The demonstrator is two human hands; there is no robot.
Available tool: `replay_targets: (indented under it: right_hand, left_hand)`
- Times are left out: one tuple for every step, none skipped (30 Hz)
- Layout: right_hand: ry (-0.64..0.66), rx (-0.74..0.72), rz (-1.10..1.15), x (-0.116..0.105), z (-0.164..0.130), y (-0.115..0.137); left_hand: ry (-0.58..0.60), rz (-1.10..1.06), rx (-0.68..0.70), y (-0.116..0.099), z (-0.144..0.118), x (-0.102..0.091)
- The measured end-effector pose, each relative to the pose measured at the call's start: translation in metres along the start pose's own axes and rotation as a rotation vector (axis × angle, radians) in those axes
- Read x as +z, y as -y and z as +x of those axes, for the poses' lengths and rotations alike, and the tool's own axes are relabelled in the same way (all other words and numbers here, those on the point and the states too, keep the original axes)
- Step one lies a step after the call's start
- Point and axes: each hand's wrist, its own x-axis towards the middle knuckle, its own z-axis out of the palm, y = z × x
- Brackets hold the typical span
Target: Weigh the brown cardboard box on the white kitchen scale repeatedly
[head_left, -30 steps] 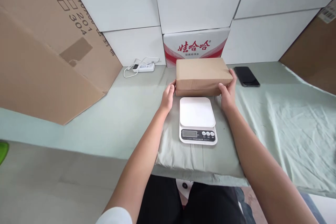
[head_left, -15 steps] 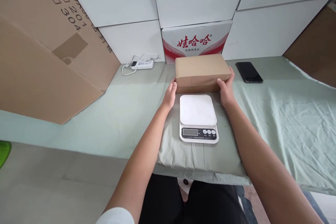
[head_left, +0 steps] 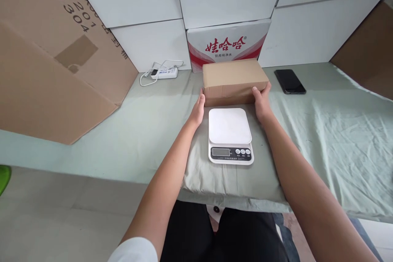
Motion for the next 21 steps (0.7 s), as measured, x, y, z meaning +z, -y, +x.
replay_targets:
  right_hand:
    - [0.010, -0.007, 0.014, -0.001, 0.000, 0.000]
    - [0.026, -0.015, 0.031, -0.002, -0.001, 0.000]
    - [0.040, -0.025, 0.049, -0.003, -0.001, 0.000]
    - [0.052, -0.034, 0.062, -0.004, -0.002, -0.001]
    - [0.062, -0.042, 0.067, -0.004, -0.002, -0.001]
    - [0.068, -0.051, 0.063, -0.004, -0.002, -0.001]
    - [0.070, -0.062, 0.052, -0.004, -0.003, 0.000]
    - [0.067, -0.079, 0.037, -0.004, -0.003, 0.001]
    - [0.065, -0.103, 0.023, -0.004, -0.004, 0.003]
    - [0.061, -0.132, 0.011, -0.004, -0.005, 0.007]
    - [0.055, -0.165, 0.002, -0.004, -0.006, 0.011]
    - [0.047, -0.198, -0.006, -0.005, -0.007, 0.017]
    - [0.037, -0.232, -0.013, -0.007, -0.009, 0.024]
    - [0.028, -0.263, -0.022, -0.011, -0.012, 0.032]
    - [0.018, -0.291, -0.029, -0.015, -0.016, 0.040]
    - [0.008, -0.316, -0.034, -0.020, -0.021, 0.048]
    - [-0.002, -0.337, -0.035, -0.025, -0.028, 0.055]
    - [-0.006, -0.353, -0.033, -0.031, -0.037, 0.062]
    - [-0.008, -0.364, -0.029, -0.037, -0.047, 0.067]
    - [-0.005, -0.368, -0.023, -0.042, -0.059, 0.070]
    - [0.003, -0.367, -0.021, -0.046, -0.070, 0.072]
  left_hand:
    - [-0.017, 0.011, 0.015, -0.001, -0.001, 0.000]
    - [-0.037, 0.021, 0.028, -0.001, -0.001, 0.001]
    - [-0.051, 0.030, 0.038, -0.002, -0.002, 0.001]
    - [-0.058, 0.036, 0.040, -0.002, -0.002, 0.001]
    - [-0.057, 0.039, 0.041, -0.002, -0.002, 0.001]
    - [-0.047, 0.039, 0.043, -0.002, -0.002, 0.001]
    - [-0.036, 0.037, 0.046, -0.002, -0.002, 0.000]
    - [-0.029, 0.033, 0.055, -0.002, -0.002, 0.000]
    - [-0.028, 0.027, 0.070, -0.002, -0.002, -0.001]
    - [-0.032, 0.019, 0.092, -0.003, -0.002, -0.001]
    - [-0.038, 0.012, 0.121, -0.004, -0.003, -0.002]
    - [-0.044, 0.006, 0.158, -0.006, -0.004, -0.002]
    - [-0.049, 0.003, 0.199, -0.009, -0.007, -0.002]
    - [-0.051, 0.001, 0.239, -0.013, -0.010, -0.002]
    - [-0.050, 0.001, 0.275, -0.019, -0.015, -0.001]
    - [-0.048, 0.002, 0.307, -0.025, -0.022, 0.000]
    - [-0.045, 0.004, 0.333, -0.031, -0.030, 0.000]
    - [-0.040, 0.005, 0.354, -0.037, -0.040, 0.001]
    - [-0.032, 0.006, 0.373, -0.042, -0.052, 0.002]
    - [-0.024, 0.007, 0.390, -0.046, -0.065, 0.002]
    - [-0.017, 0.007, 0.406, -0.048, -0.077, 0.002]
